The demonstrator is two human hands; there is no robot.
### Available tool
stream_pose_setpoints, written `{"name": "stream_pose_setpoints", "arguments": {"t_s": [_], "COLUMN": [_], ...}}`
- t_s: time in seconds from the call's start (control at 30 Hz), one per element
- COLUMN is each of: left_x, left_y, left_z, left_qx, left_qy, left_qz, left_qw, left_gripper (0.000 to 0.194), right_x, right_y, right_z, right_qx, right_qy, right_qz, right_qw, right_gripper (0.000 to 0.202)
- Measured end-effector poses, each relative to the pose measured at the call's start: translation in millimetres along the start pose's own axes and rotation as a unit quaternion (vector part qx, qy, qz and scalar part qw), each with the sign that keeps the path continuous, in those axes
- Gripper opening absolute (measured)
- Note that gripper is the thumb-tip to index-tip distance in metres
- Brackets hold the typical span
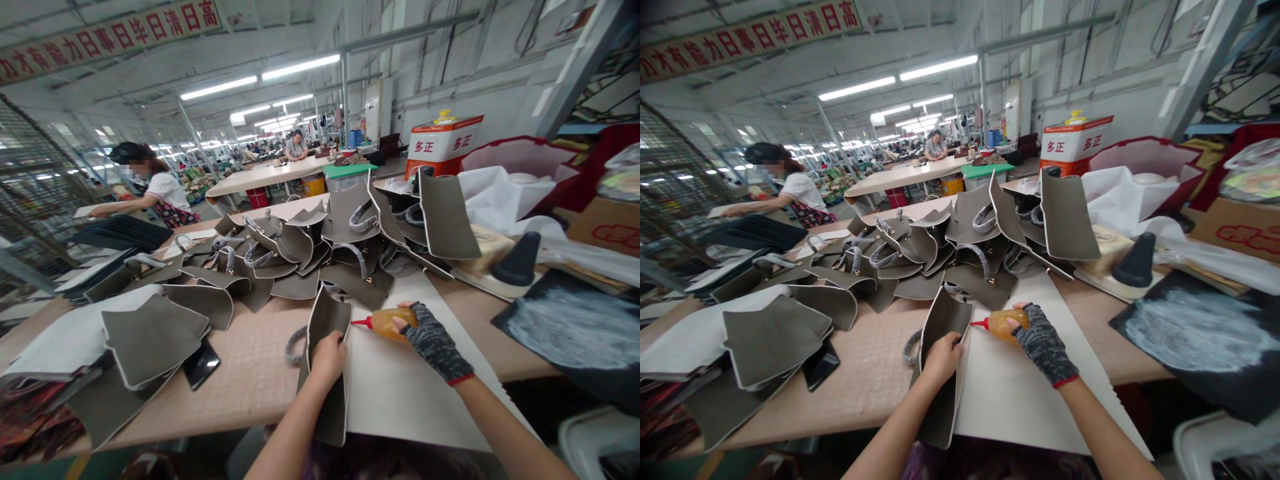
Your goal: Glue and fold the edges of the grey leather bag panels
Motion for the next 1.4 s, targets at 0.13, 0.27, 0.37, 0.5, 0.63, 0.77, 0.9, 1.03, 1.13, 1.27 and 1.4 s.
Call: {"name": "stream_pose_setpoints", "arguments": {"t_s": [0.13,0.27,0.37,0.5,0.63,0.77,0.9,1.03,1.13,1.27,1.4], "left_x": [-0.6,-1.6,-2.1,-1.8,-0.5,-0.4,-1.4,-1.8,-2.4,-4.0,-4.7], "left_y": [1,2,3,3,2,2,4,4,4,6,7], "left_z": [2,3,3,3,1,2,4,4,5,6,6], "left_qx": [0.001,0.001,0.001,0.003,0.000,-0.006,-0.016,-0.021,-0.024,-0.026,-0.031], "left_qy": [-0.007,-0.009,-0.010,-0.010,-0.008,-0.009,-0.014,-0.020,-0.022,-0.025,-0.031], "left_qz": [-0.001,0.002,0.000,0.002,0.005,0.003,-0.001,-0.005,-0.006,-0.006,-0.005], "left_qw": [1.000,1.000,1.000,1.000,1.000,1.000,1.000,1.000,0.999,0.999,0.999], "left_gripper": [0.035,0.035,0.035,0.036,0.035,0.035,0.036,0.037,0.037,0.037,0.037], "right_x": [1,-2,-2,1,2,1,2,6,7,6,8], "right_y": [4,10,14,17,16,10,2,-7,-15,-25,-35], "right_z": [-1,-4,-4,-1,1,-1,0,7,10,15,21], "right_qx": [-0.009,-0.010,-0.009,-0.019,-0.028,-0.035,-0.036,-0.037,-0.035,-0.037,-0.041], "right_qy": [-0.010,-0.015,-0.014,-0.010,0.003,0.011,0.010,0.005,0.008,0.019,0.023], "right_qz": [0.006,0.011,0.017,0.024,0.049,0.059,0.062,0.064,0.069,0.077,0.080], "right_qw": [1.000,1.000,1.000,0.999,0.998,0.998,0.997,0.997,0.997,0.996,0.996], "right_gripper": [0.034,0.035,0.033,0.033,0.032,0.033,0.033,0.034,0.035,0.036,0.037]}}
Point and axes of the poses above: each hand's wrist, its own y-axis towards the middle knuckle, its own x-axis out of the back of the hand, z = x × y, the point moved 5 cm from there along y, towards the middle knuckle, and after that the axes turned 3 degrees about z, right-handed, at the moved point
